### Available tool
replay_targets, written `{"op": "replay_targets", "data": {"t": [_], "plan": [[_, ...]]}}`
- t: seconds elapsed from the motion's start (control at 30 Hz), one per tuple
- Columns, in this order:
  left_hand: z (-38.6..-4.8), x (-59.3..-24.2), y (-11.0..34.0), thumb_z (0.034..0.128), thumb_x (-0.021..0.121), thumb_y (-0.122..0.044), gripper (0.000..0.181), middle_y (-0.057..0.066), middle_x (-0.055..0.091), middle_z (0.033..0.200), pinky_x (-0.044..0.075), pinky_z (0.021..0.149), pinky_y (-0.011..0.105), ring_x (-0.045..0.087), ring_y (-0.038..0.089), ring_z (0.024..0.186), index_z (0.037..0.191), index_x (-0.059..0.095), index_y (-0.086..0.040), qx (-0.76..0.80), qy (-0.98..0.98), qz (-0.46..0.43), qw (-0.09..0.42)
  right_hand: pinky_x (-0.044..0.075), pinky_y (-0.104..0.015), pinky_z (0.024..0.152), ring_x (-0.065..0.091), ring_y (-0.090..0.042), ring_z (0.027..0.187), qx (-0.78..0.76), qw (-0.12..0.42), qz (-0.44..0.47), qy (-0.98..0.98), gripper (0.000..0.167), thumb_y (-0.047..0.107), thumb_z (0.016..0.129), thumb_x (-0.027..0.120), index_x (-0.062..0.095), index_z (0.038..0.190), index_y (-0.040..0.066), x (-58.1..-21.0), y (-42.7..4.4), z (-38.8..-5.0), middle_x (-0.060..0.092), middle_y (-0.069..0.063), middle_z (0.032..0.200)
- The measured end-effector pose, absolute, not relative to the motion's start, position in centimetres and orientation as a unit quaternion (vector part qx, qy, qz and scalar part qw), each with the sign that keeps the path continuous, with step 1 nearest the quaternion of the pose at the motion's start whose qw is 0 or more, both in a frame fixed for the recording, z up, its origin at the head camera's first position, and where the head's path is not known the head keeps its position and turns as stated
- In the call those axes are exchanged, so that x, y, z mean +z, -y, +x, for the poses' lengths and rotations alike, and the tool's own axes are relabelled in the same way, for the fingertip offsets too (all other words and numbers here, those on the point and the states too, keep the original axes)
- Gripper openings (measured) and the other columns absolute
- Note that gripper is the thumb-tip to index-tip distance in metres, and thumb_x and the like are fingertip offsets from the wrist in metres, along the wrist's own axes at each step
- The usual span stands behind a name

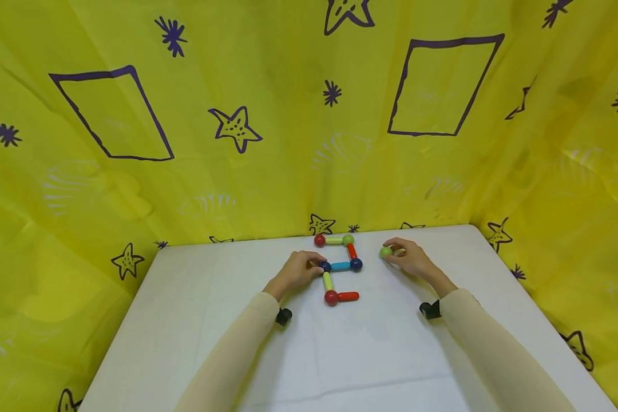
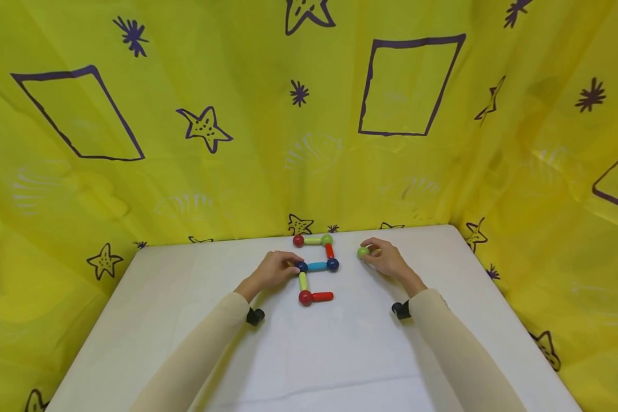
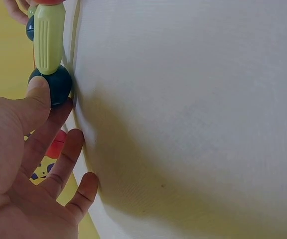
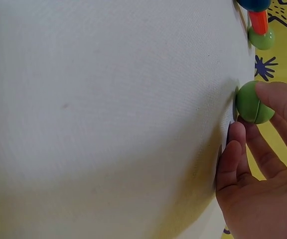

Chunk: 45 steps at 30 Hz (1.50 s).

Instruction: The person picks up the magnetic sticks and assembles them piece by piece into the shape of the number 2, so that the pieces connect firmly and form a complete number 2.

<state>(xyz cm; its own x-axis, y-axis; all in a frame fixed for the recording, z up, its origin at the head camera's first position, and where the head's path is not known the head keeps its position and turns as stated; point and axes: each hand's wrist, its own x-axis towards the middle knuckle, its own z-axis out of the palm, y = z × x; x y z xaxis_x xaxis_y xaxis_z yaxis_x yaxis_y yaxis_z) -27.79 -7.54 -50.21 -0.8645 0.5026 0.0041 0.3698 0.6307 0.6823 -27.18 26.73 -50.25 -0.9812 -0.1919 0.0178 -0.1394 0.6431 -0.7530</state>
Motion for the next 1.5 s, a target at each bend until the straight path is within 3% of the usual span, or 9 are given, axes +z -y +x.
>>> {"op": "replay_targets", "data": {"t": [0.43,1.0,1.5], "plan": [[-27.6,-50.4,7.4,0.0988,0.07,-0.015,0.026,0.004,0.074,0.112,0.05,0.089,0.034,0.059,0.018,0.094,0.124,0.074,-0.011,0.356,-0.898,0.242,0.093,0.052,-0.051,0.094,0.062,-0.038,0.108,-0.401,0.05,-0.093,-0.91,0.032,0.011,0.097,0.071,0.065,0.127,0.004,-50.4,-27.1,-27.0,0.066,-0.021,0.124],[-27.7,-50.2,7.4,0.0989,0.07,-0.016,0.026,0.005,0.074,0.113,0.051,0.094,0.036,0.061,0.019,0.097,0.124,0.074,-0.011,0.355,-0.897,0.247,0.09,0.054,-0.035,0.071,0.064,-0.025,0.083,-0.408,0.067,-0.149,-0.898,0.036,0.007,0.094,0.073,0.065,0.129,0.003,-48.8,-26.5,-24.7,0.064,-0.024,0.126],[-27.7,-50.3,7.5,0.0996,0.069,-0.017,0.027,0.004,0.074,0.116,0.05,0.096,0.037,0.061,0.02,0.1,0.126,0.074,-0.013,0.353,-0.9,0.235,0.097,0.055,-0.031,0.071,0.065,-0.021,0.087,-0.415,0.068,-0.207,-0.883,0.035,0.007,0.092,0.075,0.067,0.126,0.007,-48.2,-24.7,-21.8,0.066,-0.014,0.127]]}}
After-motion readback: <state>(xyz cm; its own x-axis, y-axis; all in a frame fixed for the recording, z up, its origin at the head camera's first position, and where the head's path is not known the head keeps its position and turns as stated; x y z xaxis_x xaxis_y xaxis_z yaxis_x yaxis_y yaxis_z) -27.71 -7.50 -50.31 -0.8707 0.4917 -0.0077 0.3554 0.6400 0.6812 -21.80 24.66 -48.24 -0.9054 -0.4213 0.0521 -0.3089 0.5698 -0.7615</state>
